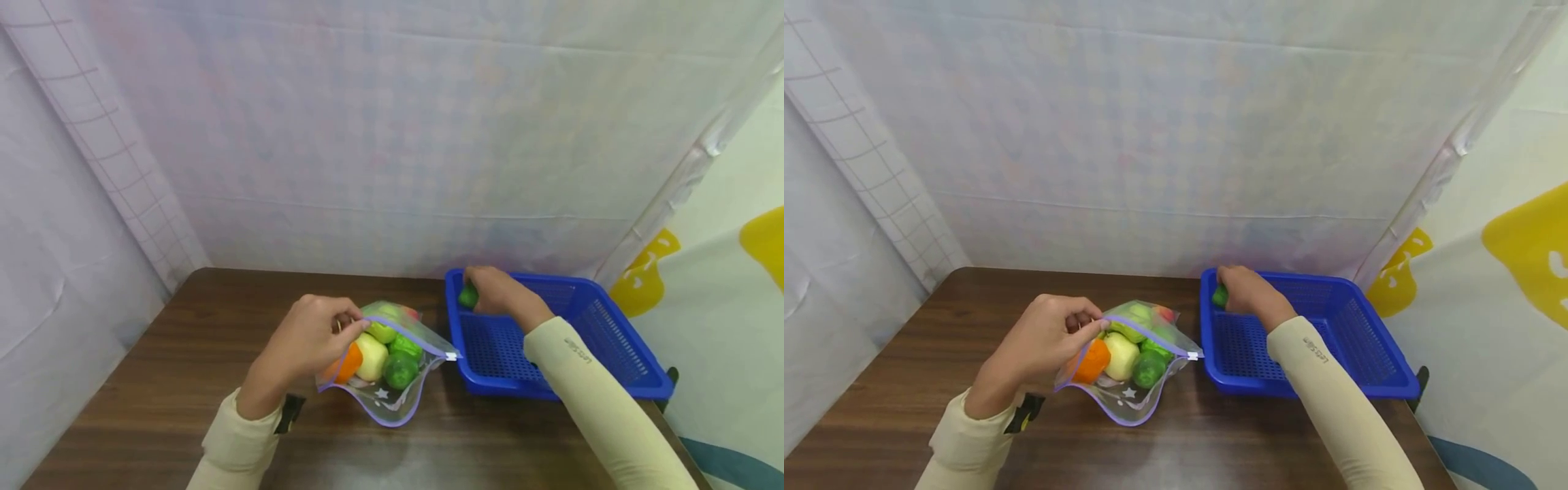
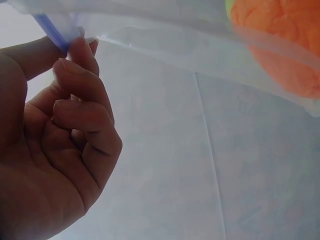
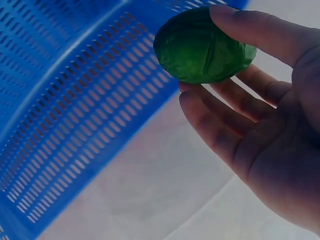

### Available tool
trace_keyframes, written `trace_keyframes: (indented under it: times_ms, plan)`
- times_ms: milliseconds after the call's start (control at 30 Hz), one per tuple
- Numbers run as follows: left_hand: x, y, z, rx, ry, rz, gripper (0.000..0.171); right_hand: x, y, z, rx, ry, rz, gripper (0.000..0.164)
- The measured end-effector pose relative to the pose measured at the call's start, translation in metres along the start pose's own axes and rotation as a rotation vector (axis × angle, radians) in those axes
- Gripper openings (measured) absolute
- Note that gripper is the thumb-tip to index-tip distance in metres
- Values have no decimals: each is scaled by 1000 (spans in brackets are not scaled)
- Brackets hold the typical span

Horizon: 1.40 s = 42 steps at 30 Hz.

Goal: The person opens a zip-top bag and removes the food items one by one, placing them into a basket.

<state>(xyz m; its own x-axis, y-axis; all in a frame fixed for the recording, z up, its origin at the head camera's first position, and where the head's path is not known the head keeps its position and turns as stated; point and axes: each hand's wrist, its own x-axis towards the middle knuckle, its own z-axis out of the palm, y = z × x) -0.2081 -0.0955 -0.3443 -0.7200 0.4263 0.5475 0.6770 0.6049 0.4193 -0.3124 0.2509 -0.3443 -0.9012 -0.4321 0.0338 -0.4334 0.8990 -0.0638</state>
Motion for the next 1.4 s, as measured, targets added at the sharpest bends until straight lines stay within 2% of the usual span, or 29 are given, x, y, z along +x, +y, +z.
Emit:
trace_keyframes:
  times_ms: [133, 367, 633, 933, 1133, 1400]
  plan:
    - [-1, 0, 0, 1, -5, -10, 7, 4, 4, 11, -20, -44, 27, 37]
    - [-1, 0, 0, -5, -7, -18, 6, 8, 9, 22, -67, -73, 82, 39]
    - [0, -1, 2, -25, -30, -22, 4, 9, 10, 35, -73, -112, 92, 31]
    - [2, 2, 4, -32, -47, -22, 4, 9, 12, 48, -140, -139, 133, 49]
    - [3, 3, 3, -30, -53, -15, 3, 10, 12, 53, -210, -152, 118, 55]
    - [4, 4, 3, -26, -60, -21, 4, 11, 12, 55, -218, -169, 147, 71]
